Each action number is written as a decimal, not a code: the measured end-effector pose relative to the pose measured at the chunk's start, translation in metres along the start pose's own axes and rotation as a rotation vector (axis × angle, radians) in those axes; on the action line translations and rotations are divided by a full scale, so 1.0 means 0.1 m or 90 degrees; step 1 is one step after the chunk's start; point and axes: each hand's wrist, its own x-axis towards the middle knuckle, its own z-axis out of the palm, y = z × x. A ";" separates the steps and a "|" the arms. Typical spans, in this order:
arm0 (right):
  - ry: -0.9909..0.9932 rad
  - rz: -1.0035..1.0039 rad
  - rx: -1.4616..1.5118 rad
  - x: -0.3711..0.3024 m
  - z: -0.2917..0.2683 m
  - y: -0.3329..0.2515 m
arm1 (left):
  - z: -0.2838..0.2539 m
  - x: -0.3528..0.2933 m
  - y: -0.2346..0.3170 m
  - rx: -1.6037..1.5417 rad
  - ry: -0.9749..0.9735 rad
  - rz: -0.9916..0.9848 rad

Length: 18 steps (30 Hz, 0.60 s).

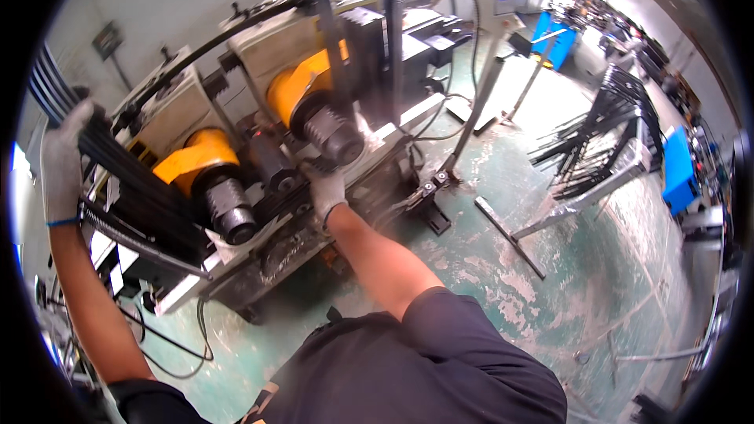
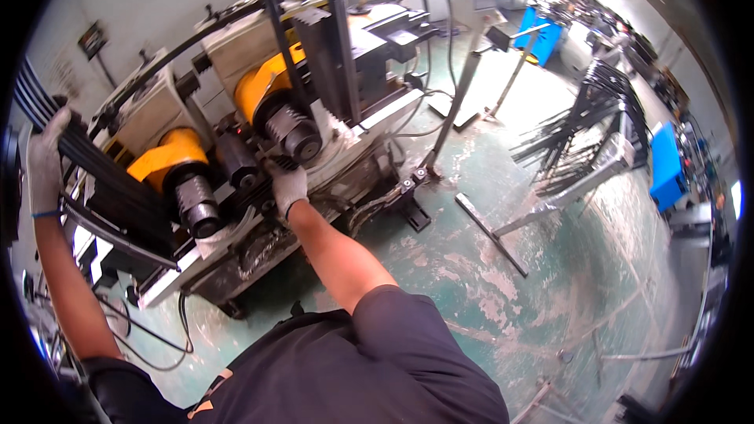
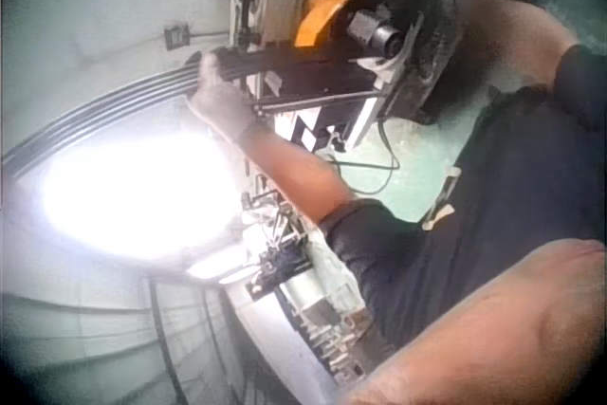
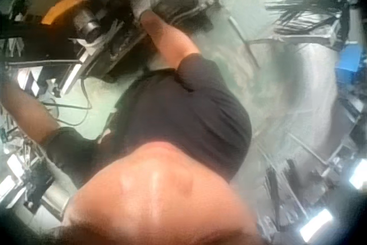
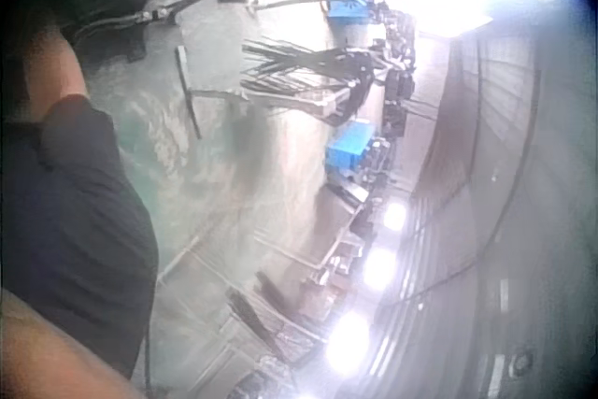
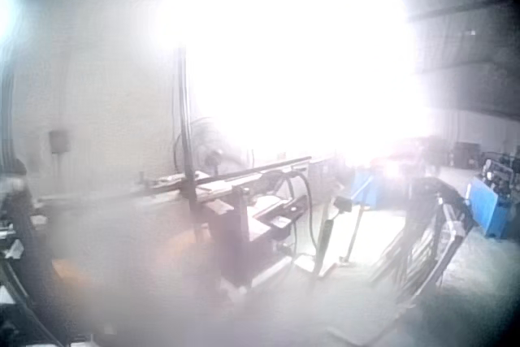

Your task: The person repeatedly picks up bundles of long black metal rods, feeds them into a bending machine, and removes the bent rods. The person stacks the finished bent rods on a nearby rack.

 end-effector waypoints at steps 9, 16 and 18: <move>-0.073 0.059 -0.029 0.00 -0.05 -0.06 | -0.03 -0.09 0.07 -0.021 0.008 -0.030; -0.117 0.061 0.018 0.12 -0.12 0.12 | -0.05 -0.09 0.17 0.021 -0.027 -0.069; -0.102 0.047 0.015 0.11 -0.10 0.14 | -0.11 -0.10 0.14 0.019 -0.040 -0.078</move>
